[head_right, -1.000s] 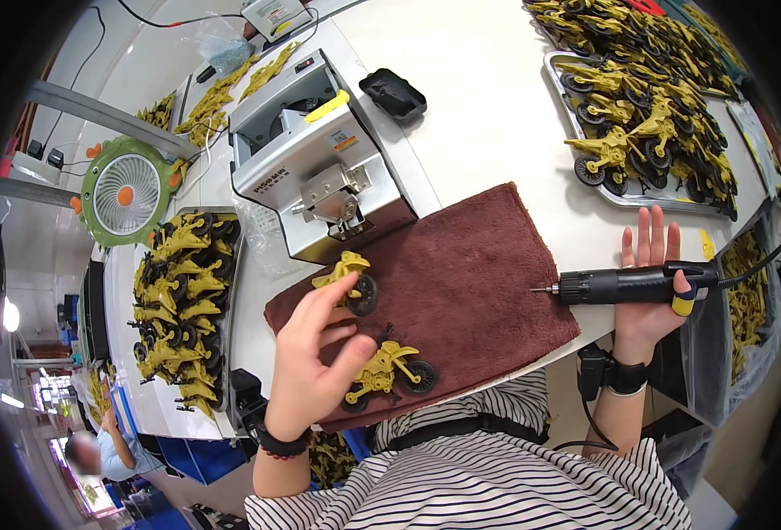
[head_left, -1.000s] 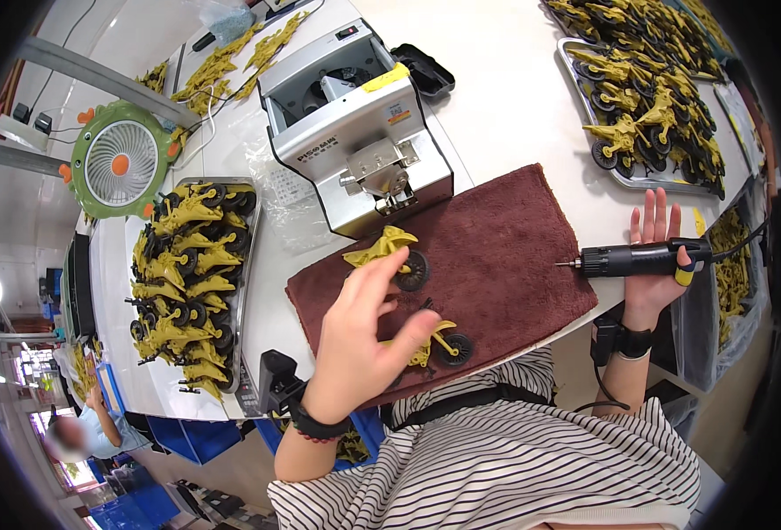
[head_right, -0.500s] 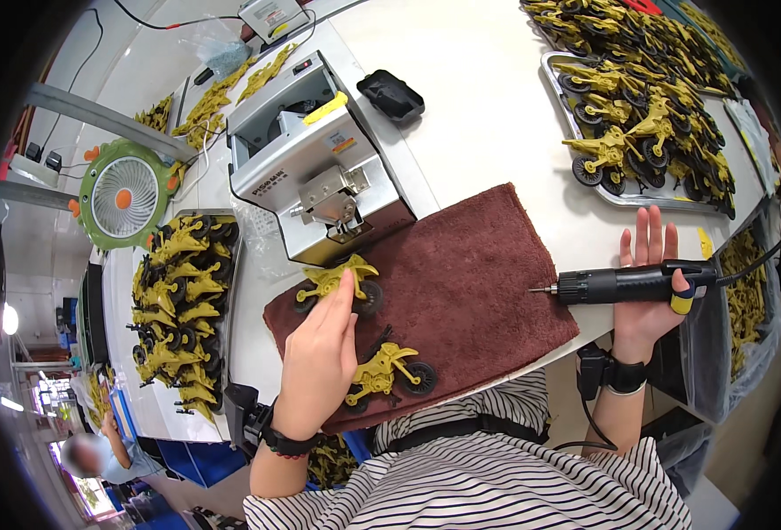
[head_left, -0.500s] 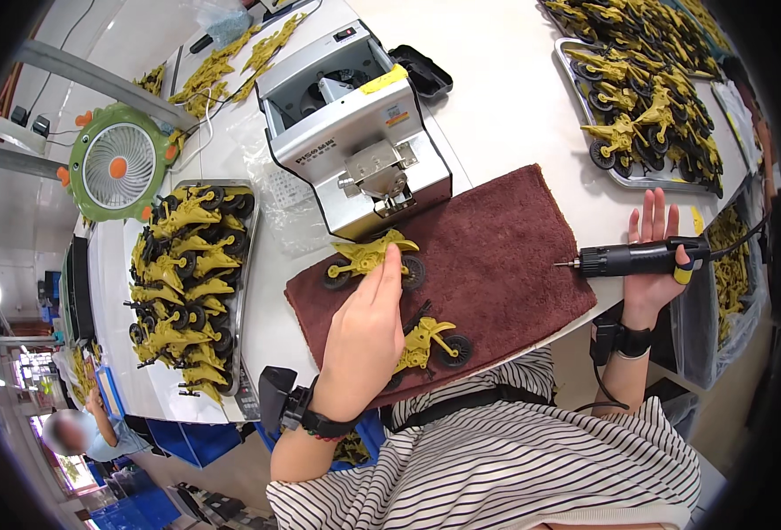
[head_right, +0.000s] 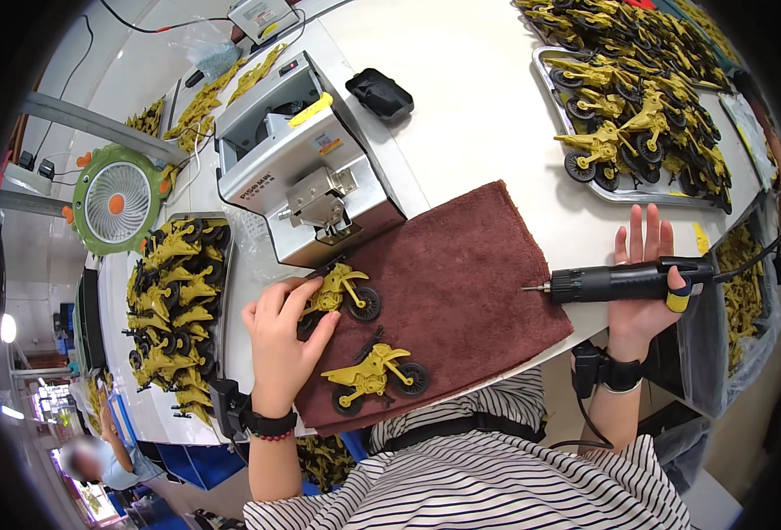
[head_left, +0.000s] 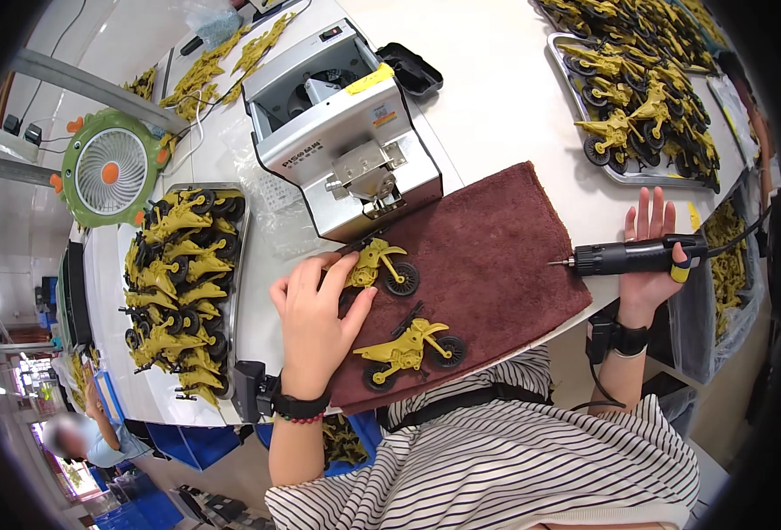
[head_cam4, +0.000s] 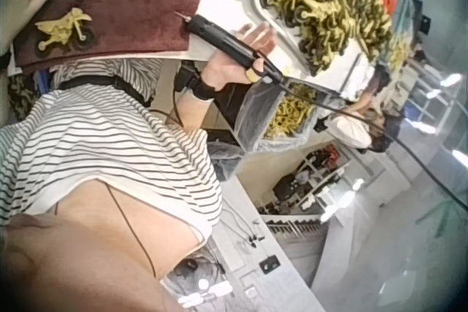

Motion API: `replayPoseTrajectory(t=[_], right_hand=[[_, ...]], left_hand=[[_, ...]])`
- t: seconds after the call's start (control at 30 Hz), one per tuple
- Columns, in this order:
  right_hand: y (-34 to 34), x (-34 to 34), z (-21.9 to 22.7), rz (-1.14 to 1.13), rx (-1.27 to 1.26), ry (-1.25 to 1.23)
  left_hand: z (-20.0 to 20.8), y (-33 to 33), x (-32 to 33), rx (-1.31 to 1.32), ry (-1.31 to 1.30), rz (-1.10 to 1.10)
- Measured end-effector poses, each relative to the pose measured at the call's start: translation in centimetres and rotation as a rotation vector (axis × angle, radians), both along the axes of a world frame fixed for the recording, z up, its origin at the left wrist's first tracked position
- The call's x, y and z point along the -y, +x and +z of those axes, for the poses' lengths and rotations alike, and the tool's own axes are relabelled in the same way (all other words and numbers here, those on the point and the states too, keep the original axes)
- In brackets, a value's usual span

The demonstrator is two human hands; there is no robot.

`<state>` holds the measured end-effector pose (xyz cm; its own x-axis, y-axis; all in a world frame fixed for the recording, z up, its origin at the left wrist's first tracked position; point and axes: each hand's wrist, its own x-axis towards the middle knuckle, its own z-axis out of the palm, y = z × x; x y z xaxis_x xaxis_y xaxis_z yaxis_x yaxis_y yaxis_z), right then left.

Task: Using a heat gun to join or finish plastic toy motorcycle components.

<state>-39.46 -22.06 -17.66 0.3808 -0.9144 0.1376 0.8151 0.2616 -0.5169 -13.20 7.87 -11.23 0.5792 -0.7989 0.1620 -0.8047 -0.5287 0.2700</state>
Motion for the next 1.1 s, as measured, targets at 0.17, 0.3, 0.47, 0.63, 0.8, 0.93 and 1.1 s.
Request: replayPoseTrajectory(t=[0.17,0.3,0.47,0.63,0.8,0.93,1.1], right_hand=[[0.1,0.1,0.0,-0.002,-0.006,-0.003],[0.2,0.1,-0.2,0.036,0.007,-0.008],[-0.5,0.7,-0.4,0.024,0.017,0.000],[-0.4,0.9,-0.4,0.046,0.038,0.016],[-0.7,0.8,-0.4,0.005,0.008,0.017],[-0.7,1.0,-0.8,0.018,0.016,0.016],[-0.9,1.2,-1.0,0.040,0.005,0.002]], left_hand=[[0.5,-1.9,-0.4,0.072,-0.104,0.035],[3.3,-4.2,-1.7,-0.177,0.045,-0.146],[1.5,-3.8,-3.4,-0.166,0.131,-0.189],[1.9,-3.4,-3.8,-0.123,0.022,-0.172],[4.4,1.7,-9.5,0.213,-0.100,0.218],[5.2,4.6,-15.5,0.410,-0.120,1.081],[1.0,7.7,-23.1,0.380,-0.189,1.462]])
